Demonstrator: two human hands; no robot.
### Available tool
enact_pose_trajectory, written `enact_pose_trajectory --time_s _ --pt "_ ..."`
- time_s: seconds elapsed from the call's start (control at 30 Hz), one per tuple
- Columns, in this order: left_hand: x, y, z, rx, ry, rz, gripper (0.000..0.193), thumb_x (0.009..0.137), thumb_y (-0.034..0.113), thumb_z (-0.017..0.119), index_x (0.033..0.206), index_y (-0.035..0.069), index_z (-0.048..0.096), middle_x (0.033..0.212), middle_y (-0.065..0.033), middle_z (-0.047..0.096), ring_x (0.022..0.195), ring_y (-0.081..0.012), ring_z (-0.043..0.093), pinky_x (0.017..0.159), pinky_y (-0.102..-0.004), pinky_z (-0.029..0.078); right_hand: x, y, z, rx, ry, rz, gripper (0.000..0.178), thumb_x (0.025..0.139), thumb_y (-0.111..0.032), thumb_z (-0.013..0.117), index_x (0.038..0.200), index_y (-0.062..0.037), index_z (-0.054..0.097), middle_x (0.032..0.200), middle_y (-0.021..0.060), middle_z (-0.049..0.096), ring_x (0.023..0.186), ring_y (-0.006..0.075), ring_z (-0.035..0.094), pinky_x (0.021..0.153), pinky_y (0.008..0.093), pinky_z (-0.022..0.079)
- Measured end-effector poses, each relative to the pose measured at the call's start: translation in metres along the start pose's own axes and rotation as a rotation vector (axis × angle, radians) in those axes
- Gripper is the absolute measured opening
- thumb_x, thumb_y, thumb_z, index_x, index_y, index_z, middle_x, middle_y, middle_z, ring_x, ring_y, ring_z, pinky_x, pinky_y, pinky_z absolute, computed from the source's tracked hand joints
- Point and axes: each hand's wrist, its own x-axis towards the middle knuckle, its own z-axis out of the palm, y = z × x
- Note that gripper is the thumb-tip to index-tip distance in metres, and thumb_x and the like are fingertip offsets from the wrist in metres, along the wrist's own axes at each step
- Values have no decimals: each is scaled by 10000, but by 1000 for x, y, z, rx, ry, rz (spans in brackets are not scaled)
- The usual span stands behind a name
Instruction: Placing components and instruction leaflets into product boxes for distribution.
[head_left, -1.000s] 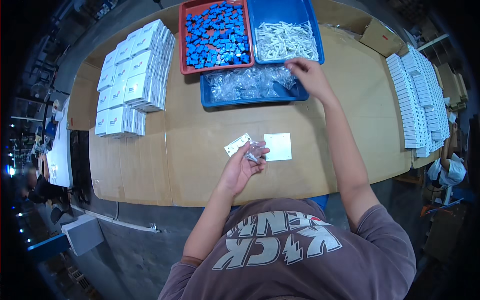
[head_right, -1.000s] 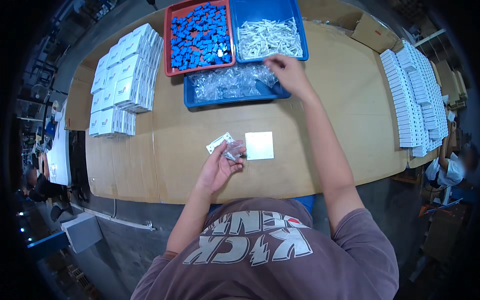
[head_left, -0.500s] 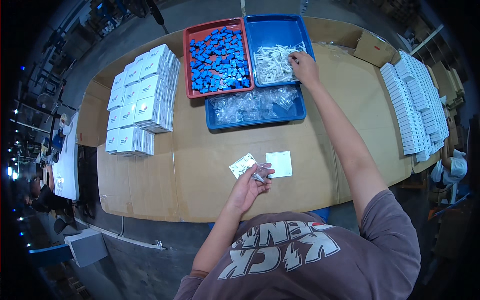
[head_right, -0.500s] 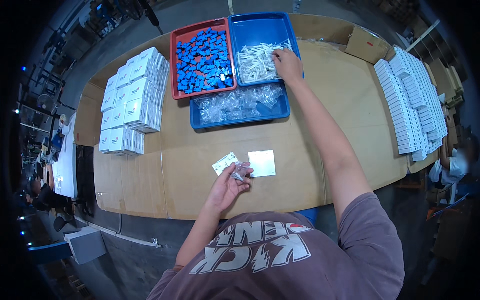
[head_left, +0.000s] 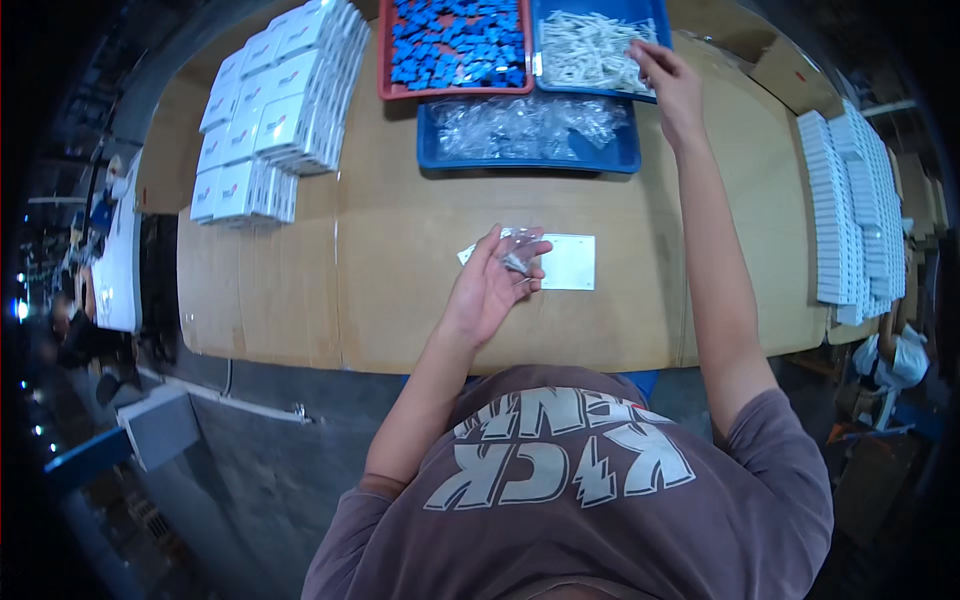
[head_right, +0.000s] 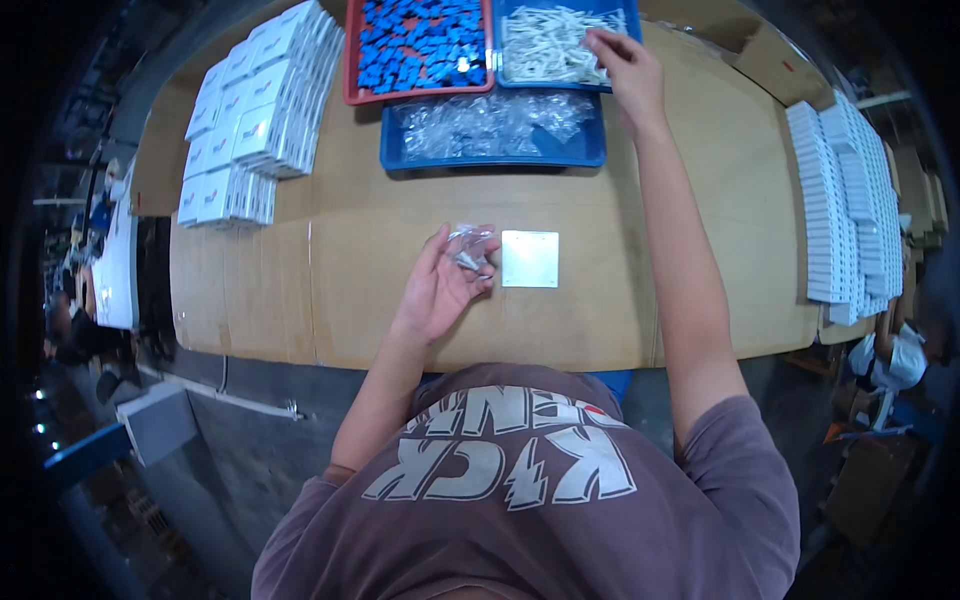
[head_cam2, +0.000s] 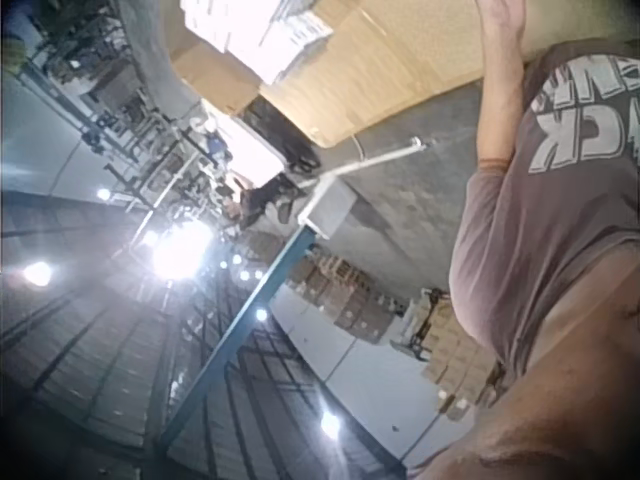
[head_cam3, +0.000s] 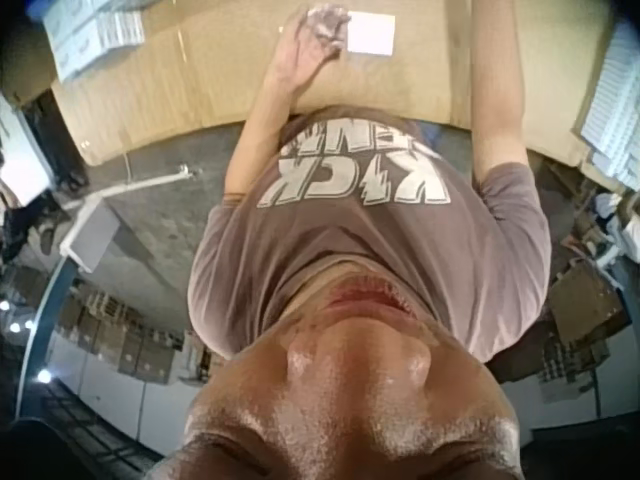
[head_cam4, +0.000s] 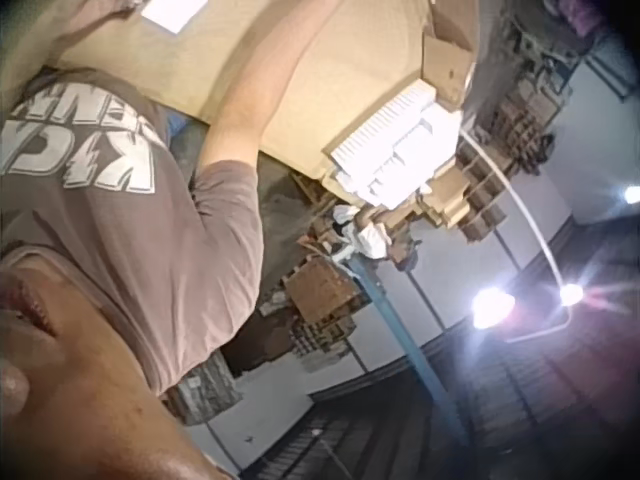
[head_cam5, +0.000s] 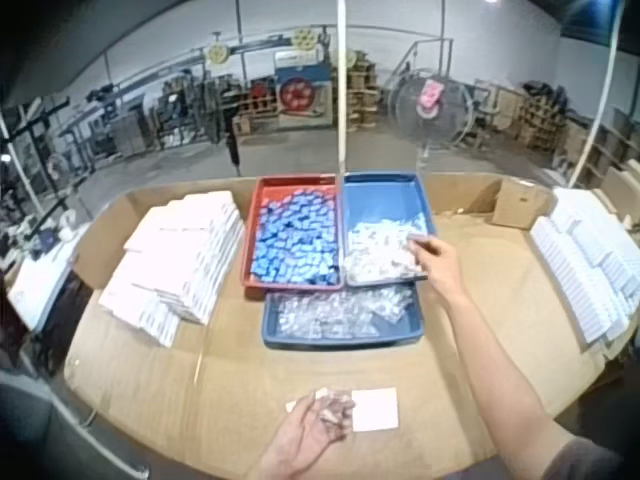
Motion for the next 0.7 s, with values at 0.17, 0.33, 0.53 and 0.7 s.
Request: enact_pose_trajectory --time_s 0.17,0.33,0.53,0.7 --pt "13 1 -1 83 -28 8 488 1110 433 467 1343 26 602 1208 -114 732 904 -146 678 836 -308 553 -119 -16 17 154 -339 322 148 964 -83 749 1092 -12 732 904 36 739 746 70 604 668 230 490" --pt "15 1 -3 49 -17 -15 458 1120 383 477 1347 6 606 1202 -138 736 894 -183 705 807 -331 579 -185 -15 29 267 -462 458 134 950 -35 757 1077 3 735 918 24 737 802 50 640 704 222 514" --pt "19 -2 5 102 -5 -40 408 1119 371 491 1319 38 615 1195 -146 740 889 -171 702 805 -330 581 -190 -15 25 233 -563 446 138 938 -47 781 1059 8 744 900 -7 719 796 19 624 703 201 500" --pt "17 -5 11 199 29 -80 390 1125 363 485 1323 51 610 1223 -139 728 924 -151 693 823 -320 577 -178 -21 16 42 -774 298 101 927 -78 786 1003 -13 769 979 -14 718 836 44 623 741 222 498"
